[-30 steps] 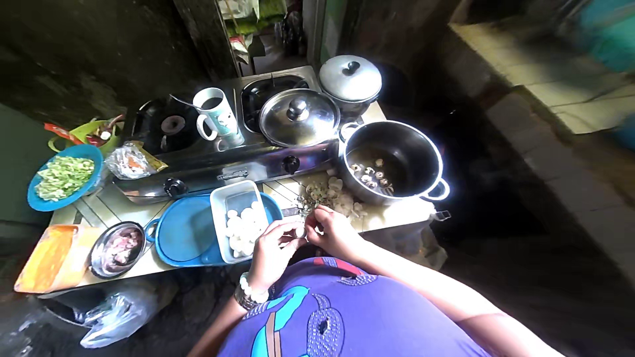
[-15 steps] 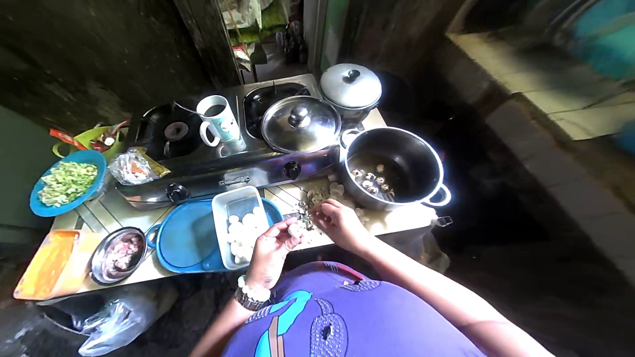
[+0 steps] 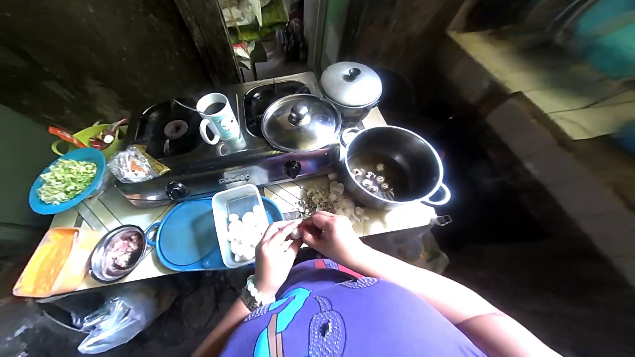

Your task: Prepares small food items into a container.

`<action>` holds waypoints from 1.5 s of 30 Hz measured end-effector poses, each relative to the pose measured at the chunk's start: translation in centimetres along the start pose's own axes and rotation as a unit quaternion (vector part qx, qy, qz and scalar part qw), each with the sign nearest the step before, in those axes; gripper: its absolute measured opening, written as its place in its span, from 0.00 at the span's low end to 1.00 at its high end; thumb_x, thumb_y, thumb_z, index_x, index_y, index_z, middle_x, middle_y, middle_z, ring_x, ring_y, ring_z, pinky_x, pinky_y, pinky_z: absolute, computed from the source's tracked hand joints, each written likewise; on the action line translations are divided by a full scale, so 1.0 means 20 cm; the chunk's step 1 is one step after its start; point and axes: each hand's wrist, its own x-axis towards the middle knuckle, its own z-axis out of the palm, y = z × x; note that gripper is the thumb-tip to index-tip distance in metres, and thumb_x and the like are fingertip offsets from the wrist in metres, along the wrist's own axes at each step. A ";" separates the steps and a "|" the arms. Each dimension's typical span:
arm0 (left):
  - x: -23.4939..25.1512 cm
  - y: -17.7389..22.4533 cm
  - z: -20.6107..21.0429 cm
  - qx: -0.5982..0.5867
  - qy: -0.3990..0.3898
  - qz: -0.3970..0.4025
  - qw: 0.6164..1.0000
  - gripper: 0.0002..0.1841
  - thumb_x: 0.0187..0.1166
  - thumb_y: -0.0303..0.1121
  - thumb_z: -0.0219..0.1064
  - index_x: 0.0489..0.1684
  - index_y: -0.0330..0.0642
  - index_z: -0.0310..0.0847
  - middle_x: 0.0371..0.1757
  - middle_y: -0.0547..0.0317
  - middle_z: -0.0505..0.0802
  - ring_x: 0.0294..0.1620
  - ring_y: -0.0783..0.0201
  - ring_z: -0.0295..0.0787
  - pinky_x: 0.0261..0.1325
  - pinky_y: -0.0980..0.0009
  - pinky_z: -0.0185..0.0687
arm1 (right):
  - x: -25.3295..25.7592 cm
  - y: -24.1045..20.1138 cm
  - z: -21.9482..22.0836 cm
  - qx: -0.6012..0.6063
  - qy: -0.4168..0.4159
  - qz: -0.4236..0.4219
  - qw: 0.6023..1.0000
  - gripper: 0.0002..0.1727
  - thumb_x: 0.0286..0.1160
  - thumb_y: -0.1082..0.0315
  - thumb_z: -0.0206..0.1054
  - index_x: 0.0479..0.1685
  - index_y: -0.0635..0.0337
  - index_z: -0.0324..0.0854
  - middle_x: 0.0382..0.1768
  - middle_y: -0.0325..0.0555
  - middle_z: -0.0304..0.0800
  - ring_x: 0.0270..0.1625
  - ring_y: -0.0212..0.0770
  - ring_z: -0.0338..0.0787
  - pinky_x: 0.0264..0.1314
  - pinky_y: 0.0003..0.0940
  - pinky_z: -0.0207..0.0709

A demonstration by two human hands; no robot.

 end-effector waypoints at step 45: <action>0.08 0.07 -0.01 -0.411 0.073 -0.347 0.840 0.12 0.89 0.21 0.49 0.56 0.30 0.79 0.47 0.54 0.94 0.48 0.63 0.94 0.61 0.65 0.90 | 0.05 0.13 0.06 0.053 -0.032 -0.051 0.997 0.12 0.76 0.62 0.72 0.43 0.63 0.92 0.41 0.51 0.94 0.46 0.40 0.91 0.53 0.29 0.83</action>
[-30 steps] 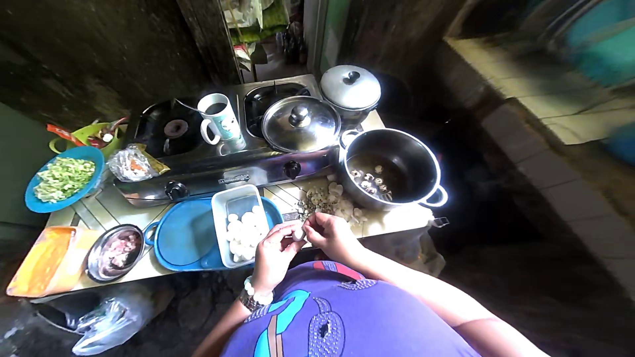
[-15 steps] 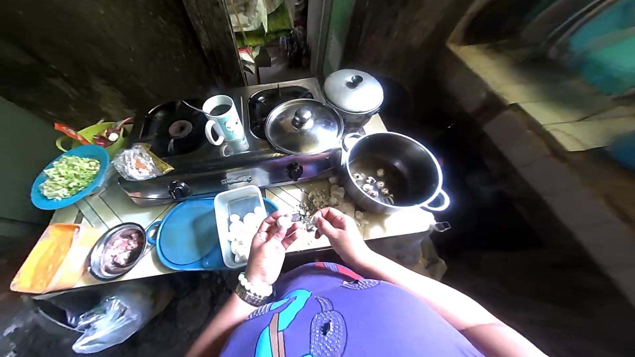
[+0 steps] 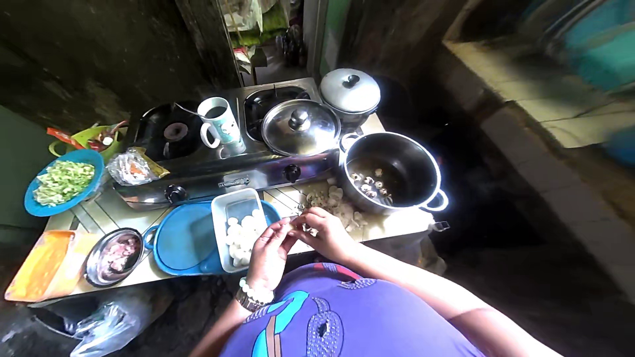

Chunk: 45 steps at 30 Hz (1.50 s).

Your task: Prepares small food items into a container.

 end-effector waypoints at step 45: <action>-0.02 -0.04 -0.03 0.015 0.039 -0.087 0.995 0.08 0.86 0.19 0.54 0.53 0.29 0.78 0.45 0.51 0.93 0.46 0.59 0.94 0.58 0.63 0.91 | -0.08 0.05 0.04 -0.034 -0.032 -0.001 0.999 0.09 0.73 0.68 0.69 0.38 0.65 0.91 0.36 0.53 0.93 0.40 0.43 0.92 0.48 0.31 0.85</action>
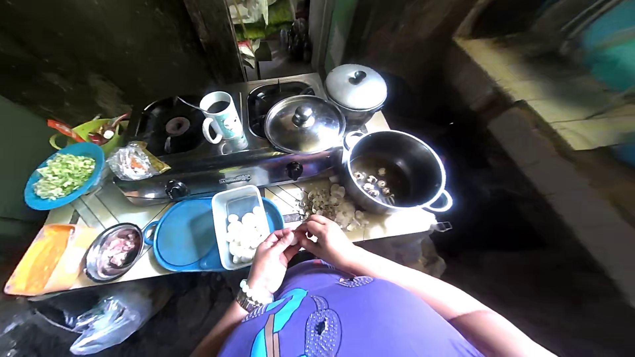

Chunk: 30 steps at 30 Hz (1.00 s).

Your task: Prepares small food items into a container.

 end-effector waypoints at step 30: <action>-0.01 0.25 -0.42 0.496 0.150 0.299 0.801 0.30 0.83 0.40 0.60 0.80 0.29 0.71 0.87 0.32 0.68 0.91 0.42 0.56 0.90 0.49 0.51 | 0.18 0.93 -0.69 -0.260 -0.330 0.472 0.775 0.30 0.77 0.63 0.74 0.71 0.76 0.76 0.74 0.78 0.74 0.79 0.74 0.73 0.79 0.70 0.65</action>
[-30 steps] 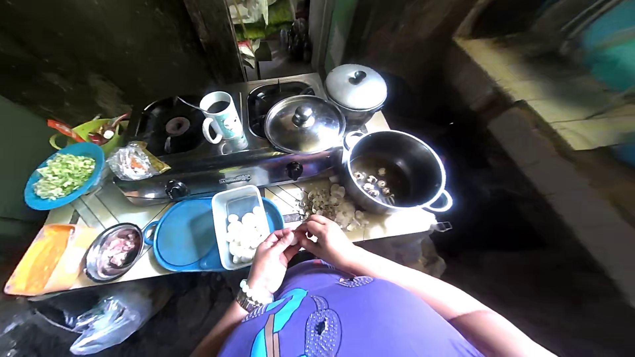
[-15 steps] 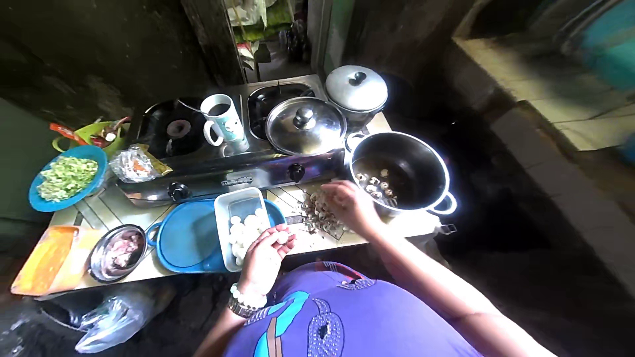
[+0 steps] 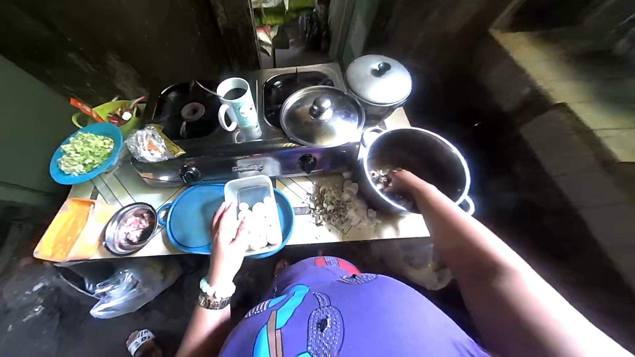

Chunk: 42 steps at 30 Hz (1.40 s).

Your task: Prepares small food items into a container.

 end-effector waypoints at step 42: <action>-0.08 0.08 0.22 -0.026 -0.030 0.250 0.967 0.15 0.78 0.36 0.68 0.49 0.31 0.90 0.70 0.32 0.83 0.81 0.57 0.72 0.83 0.72 0.64 | -0.60 -0.02 0.87 0.196 0.364 -0.029 0.910 0.19 0.85 0.67 0.62 0.71 0.60 0.85 0.65 0.70 0.84 0.66 0.72 0.85 0.61 0.60 0.82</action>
